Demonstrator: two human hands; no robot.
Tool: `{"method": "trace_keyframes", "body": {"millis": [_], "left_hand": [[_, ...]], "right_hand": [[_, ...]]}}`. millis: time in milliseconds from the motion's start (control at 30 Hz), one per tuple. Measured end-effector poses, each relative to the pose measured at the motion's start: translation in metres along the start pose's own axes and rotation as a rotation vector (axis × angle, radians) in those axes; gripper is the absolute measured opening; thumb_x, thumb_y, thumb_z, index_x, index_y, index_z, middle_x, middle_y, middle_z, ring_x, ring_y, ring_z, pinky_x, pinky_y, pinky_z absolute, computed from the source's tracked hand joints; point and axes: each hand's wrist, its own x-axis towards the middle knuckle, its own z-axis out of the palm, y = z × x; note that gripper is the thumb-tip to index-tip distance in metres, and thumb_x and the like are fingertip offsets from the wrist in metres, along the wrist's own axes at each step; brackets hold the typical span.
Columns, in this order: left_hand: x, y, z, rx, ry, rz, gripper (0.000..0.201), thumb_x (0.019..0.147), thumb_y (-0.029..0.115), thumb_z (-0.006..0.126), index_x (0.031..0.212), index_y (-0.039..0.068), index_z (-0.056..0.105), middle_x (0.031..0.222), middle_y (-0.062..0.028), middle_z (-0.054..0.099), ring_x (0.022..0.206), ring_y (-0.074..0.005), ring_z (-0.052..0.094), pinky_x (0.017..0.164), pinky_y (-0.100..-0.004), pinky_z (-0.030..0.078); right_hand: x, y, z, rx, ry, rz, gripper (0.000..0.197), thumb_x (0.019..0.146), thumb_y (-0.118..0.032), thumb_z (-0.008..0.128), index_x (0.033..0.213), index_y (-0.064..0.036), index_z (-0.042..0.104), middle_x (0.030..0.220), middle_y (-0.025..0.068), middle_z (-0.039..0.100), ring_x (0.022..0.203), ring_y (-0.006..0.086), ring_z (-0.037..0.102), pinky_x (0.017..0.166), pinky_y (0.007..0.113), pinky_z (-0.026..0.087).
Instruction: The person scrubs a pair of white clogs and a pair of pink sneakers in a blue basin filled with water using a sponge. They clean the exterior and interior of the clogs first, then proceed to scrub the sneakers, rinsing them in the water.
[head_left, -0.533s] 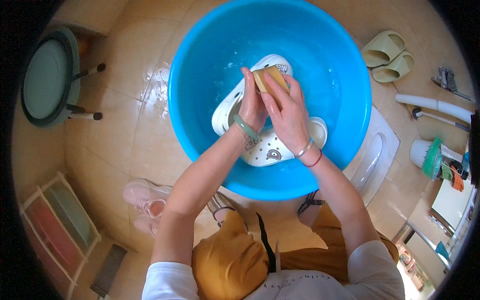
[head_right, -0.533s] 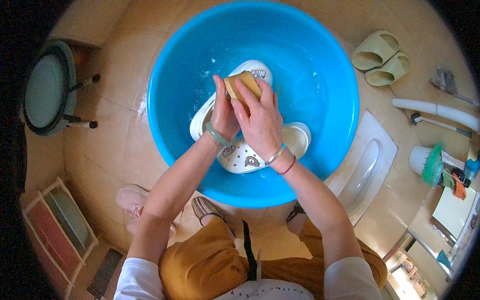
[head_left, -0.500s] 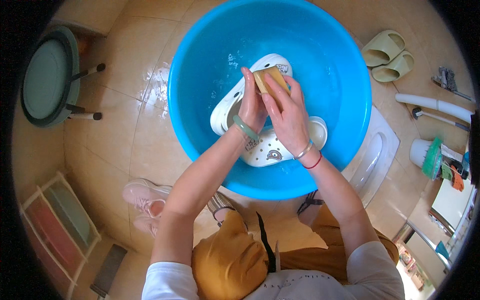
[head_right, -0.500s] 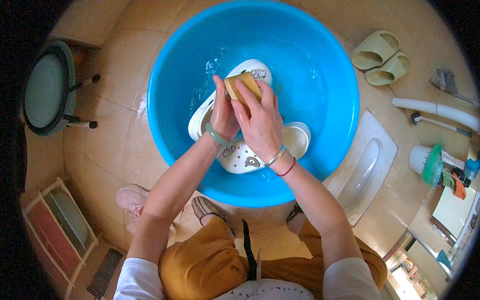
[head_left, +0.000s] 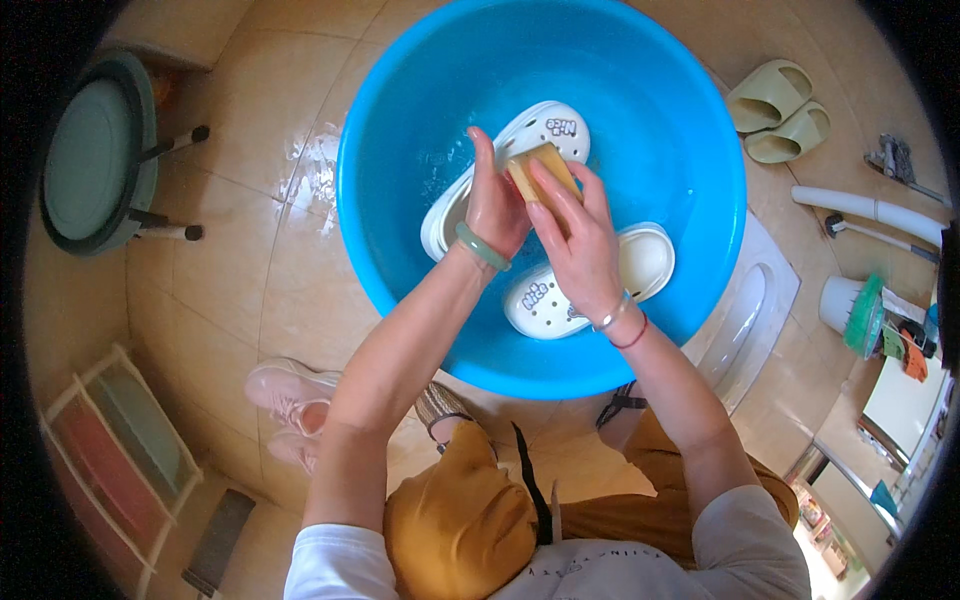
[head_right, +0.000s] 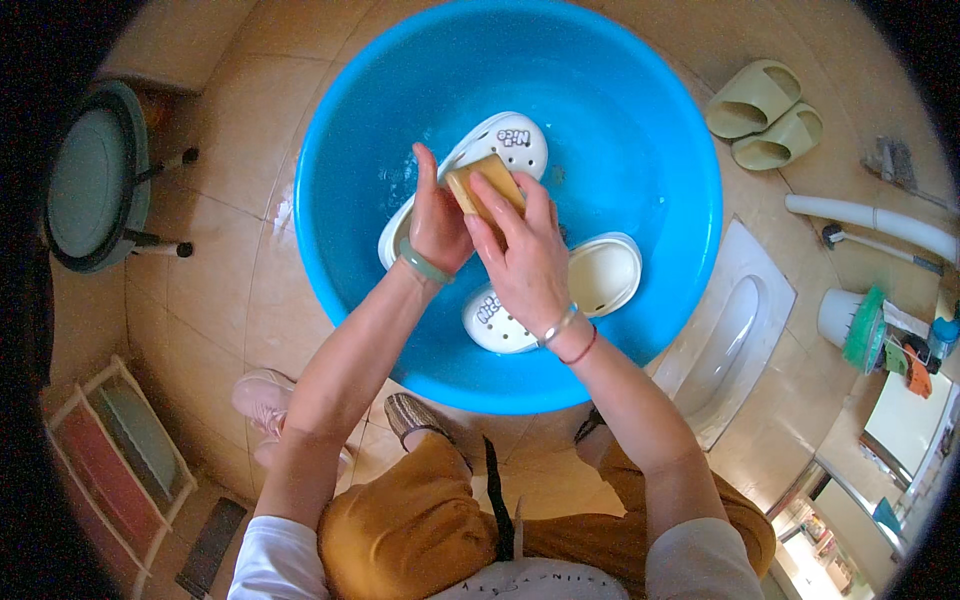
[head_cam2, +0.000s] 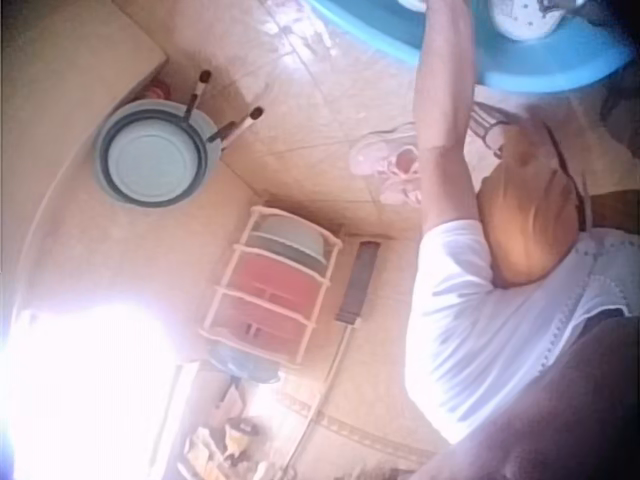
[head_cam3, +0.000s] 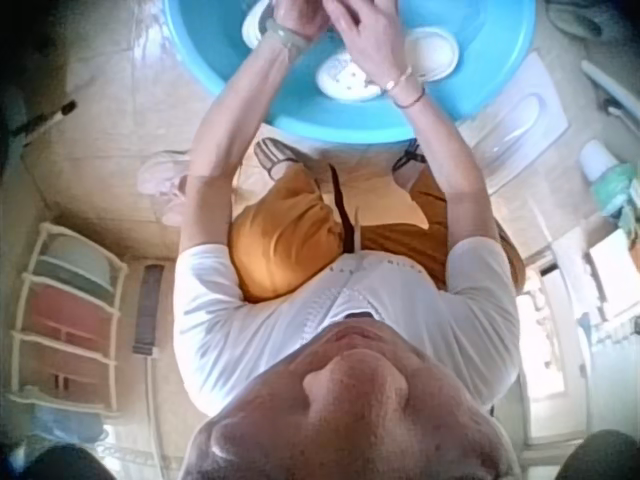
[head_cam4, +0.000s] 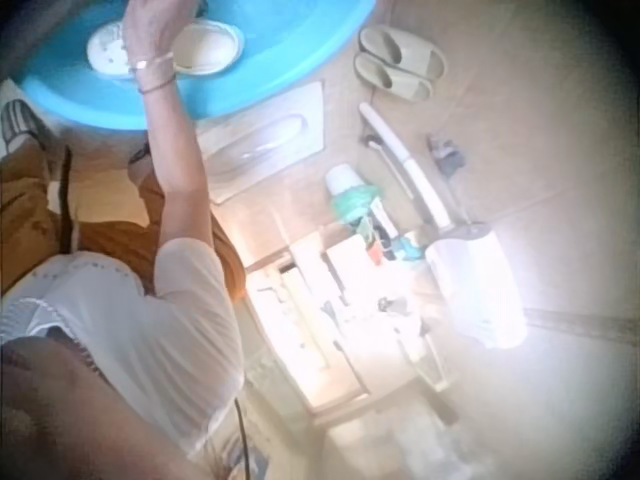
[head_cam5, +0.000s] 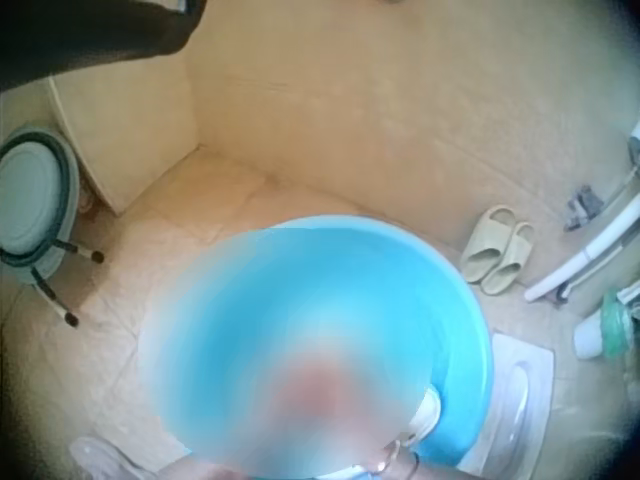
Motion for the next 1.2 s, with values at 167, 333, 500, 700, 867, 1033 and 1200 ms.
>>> {"method": "trace_keyframes", "body": {"millis": [167, 333, 500, 700, 867, 1033, 1200], "left_hand": [[0.006, -0.022, 0.003, 0.162, -0.004, 0.087, 0.092, 0.085, 0.079, 0.031, 0.145, 0.009, 0.033, 0.146, -0.0119, 0.041, 0.134, -0.0268, 0.039, 0.112, -0.0403, 0.032], [0.001, -0.018, 0.016, 0.239, 0.038, 0.046, 0.093, 0.087, 0.078, 0.027, 0.146, 0.007, 0.031, 0.147, -0.0129, 0.039, 0.136, -0.0267, 0.038, 0.113, -0.0394, 0.029], [0.01, -0.024, 0.01, 0.009, 0.02, -0.01, 0.085, 0.092, 0.071, 0.025, 0.144, 0.005, 0.035, 0.144, -0.0136, 0.044, 0.133, -0.0283, 0.043, 0.112, -0.0409, 0.032], [0.006, -0.027, 0.0, -0.243, -0.04, -0.036, 0.076, 0.098, 0.062, 0.019, 0.144, 0.004, 0.035, 0.144, -0.0148, 0.044, 0.132, -0.0307, 0.043, 0.112, -0.0447, 0.033], [0.008, -0.007, 0.012, -0.318, 0.001, -0.029, 0.077, 0.098, 0.061, 0.015, 0.145, 0.003, 0.033, 0.144, -0.0173, 0.043, 0.133, -0.0339, 0.042, 0.113, -0.0464, 0.03], [0.003, 0.0, 0.009, -0.232, 0.085, 0.034, 0.069, 0.1, 0.055, 0.022, 0.145, 0.003, 0.034, 0.144, -0.0179, 0.043, 0.134, -0.0349, 0.041, 0.113, -0.047, 0.031], [0.015, -0.008, -0.001, -0.176, 0.07, 0.038, 0.044, 0.095, 0.031, 0.054, 0.13, 0.004, 0.051, 0.128, -0.0152, 0.059, 0.116, -0.0302, 0.058, 0.1, -0.0448, 0.044]], "right_hand": [[0.075, 0.025, 0.013, -0.498, -0.03, -0.108, 0.026, 0.089, -0.03, 0.061, 0.113, -0.0235, 0.068, 0.11, 0.0133, 0.057, 0.098, 0.0347, 0.055, 0.079, 0.042, 0.049], [0.122, 0.094, 0.011, -0.436, -0.126, -0.03, 0.026, 0.091, -0.035, 0.057, 0.111, -0.0231, 0.071, 0.109, 0.0148, 0.063, 0.098, 0.035, 0.059, 0.08, 0.043, 0.05], [0.106, 0.129, -0.018, 0.259, -0.113, 0.333, 0.036, 0.095, -0.038, 0.055, 0.116, -0.0121, 0.069, 0.112, 0.0183, 0.067, 0.102, 0.0312, 0.063, 0.087, 0.037, 0.049], [0.044, 0.082, -0.009, -0.023, 0.115, 0.203, 0.041, 0.095, -0.031, 0.057, 0.128, -0.0071, 0.059, 0.125, 0.0254, 0.051, 0.114, 0.0377, 0.051, 0.098, 0.041, 0.042], [0.024, 0.052, -0.007, -0.084, 0.034, 0.205, 0.042, 0.095, -0.029, 0.057, 0.133, -0.0114, 0.055, 0.129, 0.0255, 0.045, 0.116, 0.0401, 0.047, 0.1, 0.044, 0.039], [0.05, 0.109, -0.001, -0.214, 0.069, 0.188, 0.037, 0.097, -0.031, 0.053, 0.13, -0.0149, 0.057, 0.119, 0.0265, 0.054, 0.111, 0.0407, 0.049, 0.095, 0.047, 0.04], [0.071, 0.172, 0.012, -0.354, -0.041, 0.385, 0.036, 0.097, -0.034, 0.052, 0.127, -0.0146, 0.058, 0.116, 0.0258, 0.058, 0.105, 0.0418, 0.053, 0.092, 0.046, 0.043]]}}
